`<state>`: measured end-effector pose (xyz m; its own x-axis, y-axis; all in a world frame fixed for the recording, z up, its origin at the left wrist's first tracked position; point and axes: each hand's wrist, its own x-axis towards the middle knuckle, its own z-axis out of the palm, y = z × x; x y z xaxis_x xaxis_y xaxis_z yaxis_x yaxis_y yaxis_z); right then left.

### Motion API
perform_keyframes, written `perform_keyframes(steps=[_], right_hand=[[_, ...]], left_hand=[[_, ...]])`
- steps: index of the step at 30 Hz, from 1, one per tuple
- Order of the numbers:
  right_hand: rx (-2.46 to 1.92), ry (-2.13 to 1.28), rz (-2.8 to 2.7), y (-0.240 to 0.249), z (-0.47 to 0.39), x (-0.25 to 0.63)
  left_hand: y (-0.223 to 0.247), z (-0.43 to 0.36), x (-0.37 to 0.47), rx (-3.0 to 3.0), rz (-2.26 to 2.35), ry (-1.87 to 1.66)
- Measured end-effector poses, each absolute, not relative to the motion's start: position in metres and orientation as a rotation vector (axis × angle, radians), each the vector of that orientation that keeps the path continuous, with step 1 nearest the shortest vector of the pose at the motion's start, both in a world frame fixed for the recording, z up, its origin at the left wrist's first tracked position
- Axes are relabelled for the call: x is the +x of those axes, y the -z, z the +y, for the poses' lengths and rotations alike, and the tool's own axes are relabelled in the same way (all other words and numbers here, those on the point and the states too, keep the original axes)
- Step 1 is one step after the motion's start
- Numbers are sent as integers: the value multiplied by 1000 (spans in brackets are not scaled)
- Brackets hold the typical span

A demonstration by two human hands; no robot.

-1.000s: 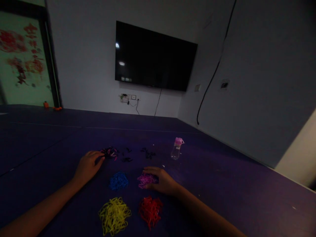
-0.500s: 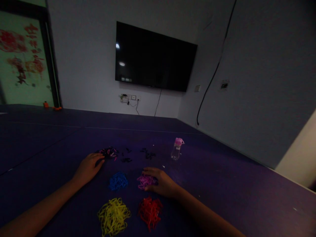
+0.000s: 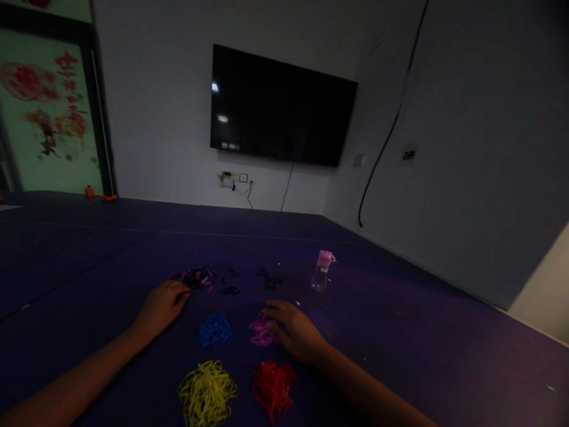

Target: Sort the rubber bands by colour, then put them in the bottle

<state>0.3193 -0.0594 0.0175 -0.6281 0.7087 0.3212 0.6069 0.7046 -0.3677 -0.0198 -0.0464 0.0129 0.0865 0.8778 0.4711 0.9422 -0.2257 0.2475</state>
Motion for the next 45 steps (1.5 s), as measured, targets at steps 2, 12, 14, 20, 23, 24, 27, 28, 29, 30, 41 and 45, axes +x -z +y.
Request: perform_keyframes(steps=[2,12,14,20,23,24,27,28,29,30,41,45], right_hand=[[-1030,-301,-2459,-17,-59,319],[-1030,-258,-2439,-17,-61,318],[-1024,-265,-2436,-17,-60,317],[-1014,-301,-2418,-16,-59,317],[-1022,-305,-2410,-16,-60,316],[-1020,-305,-2410,-17,-60,316],[-995,-298,-2414,-17,-60,316],[-985,-294,-2415,-18,-61,316],[-977,-290,-2417,-18,-61,315],[-972,-287,-2417,-18,-61,315],[-965,-267,-2427,-14,-59,316],[-962,-258,-2438,-15,-59,316]], left_hand=[[-13,-46,-20,-2243,-1884,849],[-4,-39,-26,-2311,-1790,937],[-2,-37,-27,-2349,-1727,966],[-4,-31,-9,-2392,-1627,1066],[-6,-25,6,-2405,-1629,1027],[-6,-23,10,-2398,-1641,1012],[-5,-20,14,-2390,-1666,966],[-6,-19,14,-2396,-1661,955],[-6,-19,13,-2406,-1653,949],[-6,-19,12,-2416,-1643,947],[0,-19,8,-2396,-1571,908],[-4,-22,9,-2373,-1608,871]])
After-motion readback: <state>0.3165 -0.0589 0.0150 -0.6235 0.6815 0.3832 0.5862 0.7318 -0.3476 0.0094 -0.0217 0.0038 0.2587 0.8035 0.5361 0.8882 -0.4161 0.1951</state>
